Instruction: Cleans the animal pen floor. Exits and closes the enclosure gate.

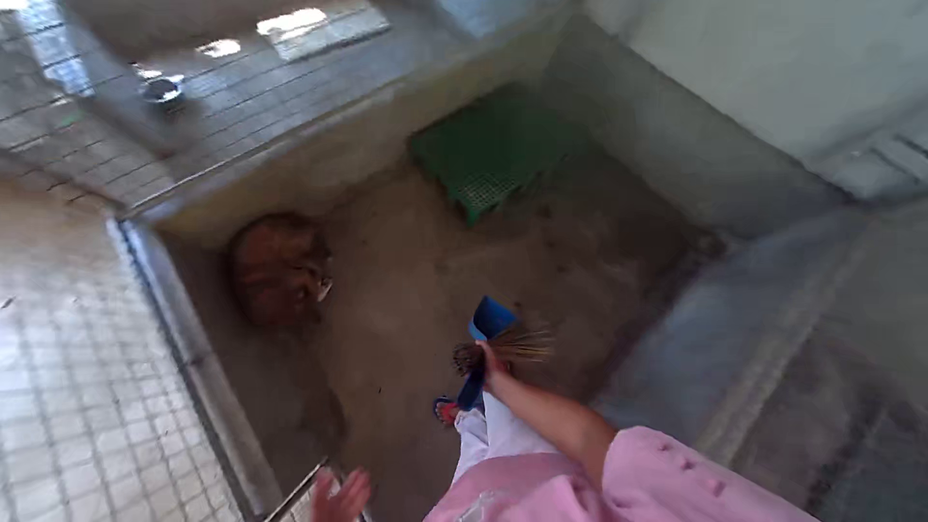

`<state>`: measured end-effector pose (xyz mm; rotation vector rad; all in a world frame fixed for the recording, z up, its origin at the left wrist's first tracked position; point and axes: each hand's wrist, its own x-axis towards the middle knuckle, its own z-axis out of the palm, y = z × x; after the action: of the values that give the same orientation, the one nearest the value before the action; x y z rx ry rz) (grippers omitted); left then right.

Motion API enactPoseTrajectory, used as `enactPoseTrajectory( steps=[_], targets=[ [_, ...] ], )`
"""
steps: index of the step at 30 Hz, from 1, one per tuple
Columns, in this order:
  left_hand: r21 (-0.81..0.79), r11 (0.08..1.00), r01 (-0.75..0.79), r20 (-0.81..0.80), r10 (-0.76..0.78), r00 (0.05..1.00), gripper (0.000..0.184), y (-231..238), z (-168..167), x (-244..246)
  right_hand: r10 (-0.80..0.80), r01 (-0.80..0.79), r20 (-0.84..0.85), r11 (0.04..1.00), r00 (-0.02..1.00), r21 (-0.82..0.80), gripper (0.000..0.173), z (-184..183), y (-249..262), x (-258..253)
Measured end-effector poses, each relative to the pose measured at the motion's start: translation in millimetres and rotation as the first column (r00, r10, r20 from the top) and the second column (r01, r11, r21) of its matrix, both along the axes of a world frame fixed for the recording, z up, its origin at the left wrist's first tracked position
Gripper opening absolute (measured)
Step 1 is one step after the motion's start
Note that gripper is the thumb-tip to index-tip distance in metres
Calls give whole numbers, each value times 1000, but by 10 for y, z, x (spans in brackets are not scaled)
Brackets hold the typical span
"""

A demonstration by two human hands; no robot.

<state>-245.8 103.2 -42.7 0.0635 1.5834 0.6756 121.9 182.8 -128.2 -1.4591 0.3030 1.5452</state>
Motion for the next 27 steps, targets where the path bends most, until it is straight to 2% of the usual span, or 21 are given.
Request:
enactPoseTrajectory(
  steps=[1,3,5,6,8,9,12,15,17,19,21,22,23,24,27],
  targets=[
    [-33,988,154,119,-149,982,71,202,19,468,-47,47,-3,998,999,-32,50,-44,-1,-43],
    [-21,901,434,311,-406,859,73,522,161,1298,-102,101,-7,990,995,-94,54,-74,-1,-104],
    [-11,818,576,433,-515,740,66,758,265,1921,-107,110,26,983,994,-144,57,-109,2,-67],
    [-45,801,597,471,-510,720,56,828,270,2170,-98,102,35,979,995,-177,59,-129,-5,-10],
    [-162,822,546,500,-409,763,27,879,213,2598,-88,88,9,973,996,-214,60,-163,-31,158],
    [-203,833,515,508,-360,783,20,869,147,2787,-90,86,-8,976,996,-199,57,-211,-54,277],
    [-223,816,533,498,-374,782,20,812,-151,3278,-107,98,-51,984,993,-152,47,-397,-110,814],
    [-226,801,555,446,-422,790,21,885,-561,3668,-84,87,23,988,996,-125,33,-543,-235,1658],
    [-244,785,569,418,-444,793,20,1060,-806,3898,-9,9,5,989,1000,-145,34,-745,-411,2314],
    [-274,748,605,378,-495,783,16,1212,-1014,4170,136,-137,-27,947,990,-289,41,-856,-581,2968],
    [-301,714,632,343,-537,771,11,1322,-1166,4492,295,-233,61,849,954,-474,49,-1031,-705,3552],
    [-318,707,631,325,-544,773,10,1391,-1212,4665,366,-249,129,813,922,-526,61,-1138,-736,3802],
    [-336,708,621,297,-545,784,8,1473,-1234,4840,426,-277,175,797,887,-536,80,-1241,-735,4003],
    [-354,715,603,273,-537,798,7,1557,-1248,5005,468,-299,205,786,860,-541,95,-1344,-697,4125],
    [-385,744,547,236,-493,837,5,1792,-1246,5441,502,-330,172,754,848,-568,111,-1628,-453,4027]
  ],
)
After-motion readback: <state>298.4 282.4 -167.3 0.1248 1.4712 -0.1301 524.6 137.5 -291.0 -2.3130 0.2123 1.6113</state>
